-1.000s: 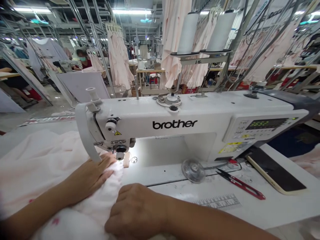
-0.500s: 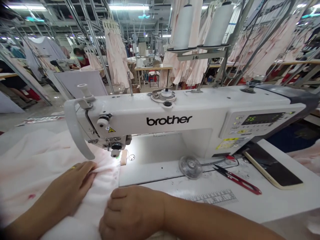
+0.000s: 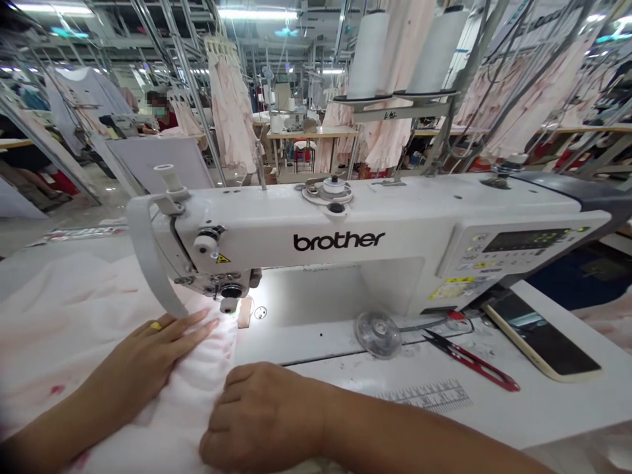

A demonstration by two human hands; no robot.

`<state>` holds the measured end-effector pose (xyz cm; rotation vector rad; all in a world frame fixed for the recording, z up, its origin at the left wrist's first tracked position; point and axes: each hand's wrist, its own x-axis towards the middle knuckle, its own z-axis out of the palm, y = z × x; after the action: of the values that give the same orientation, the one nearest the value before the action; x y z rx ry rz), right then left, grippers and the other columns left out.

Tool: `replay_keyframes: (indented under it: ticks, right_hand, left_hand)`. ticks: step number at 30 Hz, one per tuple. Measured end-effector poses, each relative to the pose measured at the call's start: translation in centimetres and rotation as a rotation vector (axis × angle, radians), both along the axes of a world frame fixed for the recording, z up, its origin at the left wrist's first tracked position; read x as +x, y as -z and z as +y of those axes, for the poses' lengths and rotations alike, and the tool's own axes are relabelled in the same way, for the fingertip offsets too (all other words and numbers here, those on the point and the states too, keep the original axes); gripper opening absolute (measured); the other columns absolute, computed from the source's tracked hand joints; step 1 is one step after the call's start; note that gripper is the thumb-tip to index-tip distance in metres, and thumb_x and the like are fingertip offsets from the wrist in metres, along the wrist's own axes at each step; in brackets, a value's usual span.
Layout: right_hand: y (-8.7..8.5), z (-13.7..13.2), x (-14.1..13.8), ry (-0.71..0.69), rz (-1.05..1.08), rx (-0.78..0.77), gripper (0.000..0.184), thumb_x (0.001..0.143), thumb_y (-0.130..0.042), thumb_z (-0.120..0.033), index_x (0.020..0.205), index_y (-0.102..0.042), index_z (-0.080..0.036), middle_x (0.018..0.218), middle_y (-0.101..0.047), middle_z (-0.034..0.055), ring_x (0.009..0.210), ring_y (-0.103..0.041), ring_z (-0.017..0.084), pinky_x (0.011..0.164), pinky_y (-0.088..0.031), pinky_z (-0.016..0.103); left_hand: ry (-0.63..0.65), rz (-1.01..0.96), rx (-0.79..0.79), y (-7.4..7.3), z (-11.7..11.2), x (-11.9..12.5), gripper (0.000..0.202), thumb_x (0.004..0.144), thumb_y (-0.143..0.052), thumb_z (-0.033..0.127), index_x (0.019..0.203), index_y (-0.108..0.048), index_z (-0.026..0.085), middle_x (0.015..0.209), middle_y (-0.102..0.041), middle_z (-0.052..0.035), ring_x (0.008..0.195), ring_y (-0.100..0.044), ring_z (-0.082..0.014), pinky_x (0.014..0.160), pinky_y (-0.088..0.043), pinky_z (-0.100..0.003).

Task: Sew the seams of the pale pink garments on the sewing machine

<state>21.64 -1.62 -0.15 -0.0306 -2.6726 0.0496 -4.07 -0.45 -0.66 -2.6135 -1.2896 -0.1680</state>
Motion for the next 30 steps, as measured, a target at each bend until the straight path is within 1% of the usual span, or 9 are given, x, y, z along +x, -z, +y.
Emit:
replay_keyframes:
  ticks: [7, 12, 16, 18, 19, 21, 24, 27, 30]
  right_hand:
    - [0.0, 1.5, 0.2, 0.128, -0.016, -0.022, 0.022, 0.098, -0.048, -0.012, 0.082, -0.061, -0.016, 0.080, -0.068, 0.0036, 0.082, -0.063, 0.011, 0.088, -0.046, 0.025]
    - [1.0, 2.7, 0.1, 0.200, 0.008, -0.096, 0.021, 0.100, -0.045, -0.013, 0.091, -0.063, -0.017, 0.090, -0.072, 0.0040, 0.092, -0.065, 0.011, 0.092, -0.044, 0.025]
    - [1.1, 2.7, 0.1, 0.207, 0.062, -0.086, 0.022, 0.101, -0.043, -0.014, 0.095, -0.064, -0.015, 0.094, -0.072, 0.0033, 0.098, -0.063, 0.012, 0.095, -0.041, 0.026]
    - [0.8, 2.5, 0.1, 0.213, 0.068, -0.038, 0.020, 0.101, -0.043, -0.013, 0.098, -0.063, -0.014, 0.093, -0.072, 0.0036, 0.096, -0.062, 0.014, 0.093, -0.041, 0.029]
    - [0.5, 2.4, 0.2, 0.217, 0.071, -0.006, 0.019, 0.101, -0.044, -0.013, 0.099, -0.063, -0.014, 0.092, -0.071, 0.0040, 0.094, -0.062, 0.014, 0.091, -0.041, 0.031]
    - [0.1, 2.2, 0.3, 0.229, 0.085, 0.061, 0.018, 0.100, -0.045, -0.013, 0.101, -0.063, -0.012, 0.088, -0.070, 0.0049, 0.088, -0.060, 0.015, 0.084, -0.041, 0.033]
    - [-0.1, 2.0, 0.2, 0.246, 0.113, 0.124, 0.020, 0.100, -0.044, -0.013, 0.099, -0.063, -0.011, 0.084, -0.069, 0.0058, 0.081, -0.057, 0.015, 0.077, -0.039, 0.033]
    - [0.3, 2.0, -0.1, 0.266, 0.095, 0.109, 0.018, 0.100, -0.047, -0.015, 0.096, -0.064, -0.014, 0.084, -0.070, 0.0052, 0.080, -0.056, 0.015, 0.076, -0.038, 0.031]
    - [1.0, 2.1, -0.4, 0.295, 0.029, 0.028, 0.014, 0.098, -0.052, -0.017, 0.092, -0.064, -0.018, 0.085, -0.071, 0.0040, 0.079, -0.056, 0.014, 0.074, -0.037, 0.029]
  left_hand:
    - [-0.005, -0.019, -0.110, -0.6, 3.3, 0.7, 0.067, 0.079, -0.037, -0.005, 0.138, -0.050, 0.025, 0.130, -0.061, -0.0068, 0.113, -0.058, -0.0236, 0.093, -0.044, -0.037]
    - [-0.014, -0.038, -0.184, -1.7, 5.4, 0.7, 0.045, 0.084, -0.040, 0.000, 0.116, -0.063, 0.021, 0.104, -0.067, -0.0080, 0.092, -0.060, -0.0233, 0.083, -0.045, -0.036]
    - [-0.088, -0.111, -0.123, -2.7, 3.8, 1.2, 0.029, 0.086, -0.041, 0.007, 0.102, -0.062, 0.019, 0.099, -0.064, -0.0085, 0.090, -0.059, -0.0249, 0.077, -0.045, -0.036]
    - [-0.192, -0.137, -0.046, -2.7, 2.2, 1.6, 0.019, 0.092, -0.042, 0.022, 0.089, -0.061, 0.019, 0.092, -0.063, -0.0095, 0.087, -0.058, -0.0277, 0.075, -0.044, -0.038]
    - [-0.247, -0.131, -0.034, -2.5, 1.5, 1.8, 0.023, 0.094, -0.043, 0.031, 0.084, -0.059, 0.019, 0.088, -0.062, -0.0094, 0.083, -0.058, -0.0283, 0.073, -0.043, -0.039]
    - [-0.335, -0.118, -0.099, -1.9, 0.3, 2.2, 0.029, 0.095, -0.043, 0.041, 0.078, -0.055, 0.020, 0.078, -0.061, -0.0067, 0.074, -0.058, -0.0269, 0.067, -0.041, -0.037]
    - [-0.396, -0.130, -0.268, -1.1, -0.3, 2.0, 0.030, 0.097, -0.039, 0.039, 0.074, -0.048, 0.022, 0.066, -0.057, -0.0007, 0.062, -0.057, -0.0215, 0.058, -0.036, -0.032]
    - [-0.382, -0.128, -0.240, -0.8, -0.1, 1.1, 0.032, 0.096, -0.039, 0.037, 0.068, -0.042, 0.022, 0.061, -0.053, 0.0012, 0.058, -0.054, -0.0197, 0.055, -0.034, -0.031]
    - [-0.224, -0.176, -0.113, -0.6, 0.3, 0.4, 0.026, 0.094, -0.044, 0.035, 0.072, -0.048, 0.021, 0.072, -0.059, -0.0024, 0.068, -0.058, -0.0208, 0.061, -0.042, -0.033]
